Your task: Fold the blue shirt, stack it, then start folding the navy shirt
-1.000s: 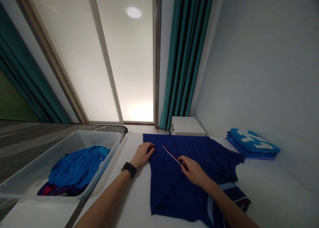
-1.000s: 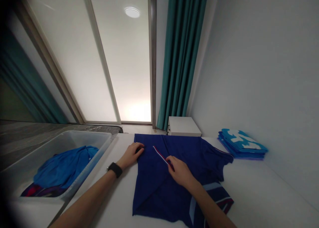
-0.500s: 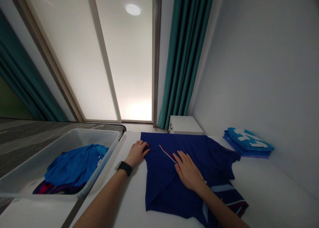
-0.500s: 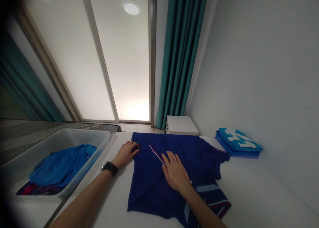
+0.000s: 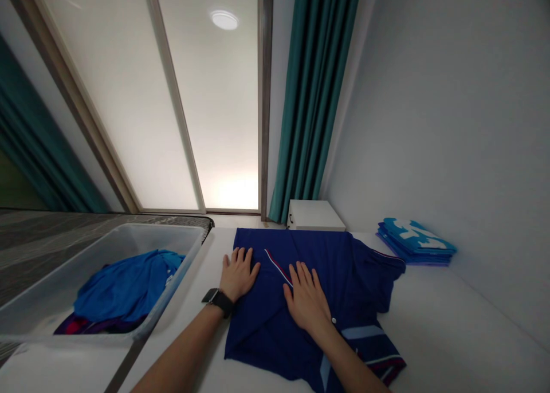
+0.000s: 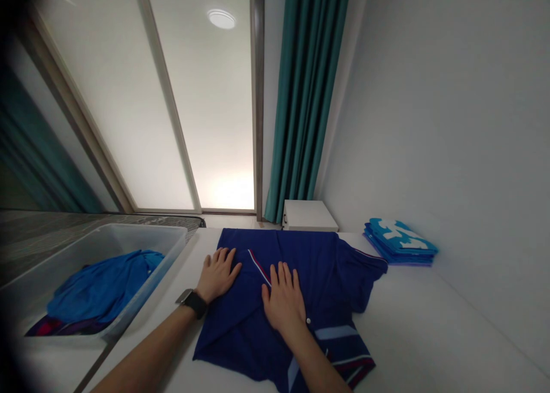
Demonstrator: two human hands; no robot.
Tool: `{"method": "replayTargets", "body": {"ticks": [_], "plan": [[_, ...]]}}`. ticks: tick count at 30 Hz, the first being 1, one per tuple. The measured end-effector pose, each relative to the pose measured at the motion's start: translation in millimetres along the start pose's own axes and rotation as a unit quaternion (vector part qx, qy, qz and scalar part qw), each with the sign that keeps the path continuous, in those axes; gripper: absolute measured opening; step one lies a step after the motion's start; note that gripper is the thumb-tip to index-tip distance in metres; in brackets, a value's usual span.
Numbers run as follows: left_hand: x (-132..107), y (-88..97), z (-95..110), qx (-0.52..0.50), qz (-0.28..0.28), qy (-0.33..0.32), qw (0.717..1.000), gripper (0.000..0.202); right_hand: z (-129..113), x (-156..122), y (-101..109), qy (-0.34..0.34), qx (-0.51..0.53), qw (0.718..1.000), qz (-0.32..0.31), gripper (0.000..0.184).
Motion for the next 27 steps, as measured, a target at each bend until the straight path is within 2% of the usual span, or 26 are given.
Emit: {"method": "replayTargets", "body": {"ticks": [3,9,12,14,16,18,23,24,27], "plan": [[-4,-5.2,-5,0.01,-0.011,-0.015,1.0,0.053,-2,-1,-4,-0.011,0.005,1.0,-0.003,0.061],[-9,-3.4,-28,0.011,-0.041,-0.031,0.999,0.057,-17,-11,-8,-0.031,0.012,0.999,-0.003,0.064],[-9,-5.2,-35,0.008,-0.045,-0.028,0.999,0.057,-21,-12,-6,-0.035,0.031,0.998,-0.032,0.063],[-8,-6.4,-39,0.0,-0.05,-0.028,0.998,0.057,-16,-5,-1,-0.035,0.05,0.997,-0.056,0.063],[-7,-6.2,-44,-0.01,-0.054,-0.027,0.998,0.058,-2,7,7,-0.034,0.064,0.995,-0.061,0.06],[-6,-4.7,-48,-0.015,-0.058,-0.024,0.998,0.058,19,24,17,-0.028,0.05,0.998,-0.04,0.056],[-5,-3.9,-54,-0.008,-0.057,-0.014,0.998,0.059,88,69,31,-0.057,-0.074,0.995,0.043,0.053],[-5,-4.8,-55,-0.006,-0.054,-0.013,0.998,0.059,100,75,29,-0.066,-0.087,0.993,0.041,0.054],[-4,-7.7,-56,0.0,-0.046,-0.008,0.999,0.058,131,82,18,-0.114,-0.101,0.988,-0.014,0.058]]}}
Point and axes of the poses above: each hand's wrist, its own x-axis towards the middle knuckle, its own y-axis out of the back of the hand, z = x × y, the point moved 2 cm from there along x, towards the middle knuckle, and after that the axes turned 11 degrees about -y, right-handed, at the moved point
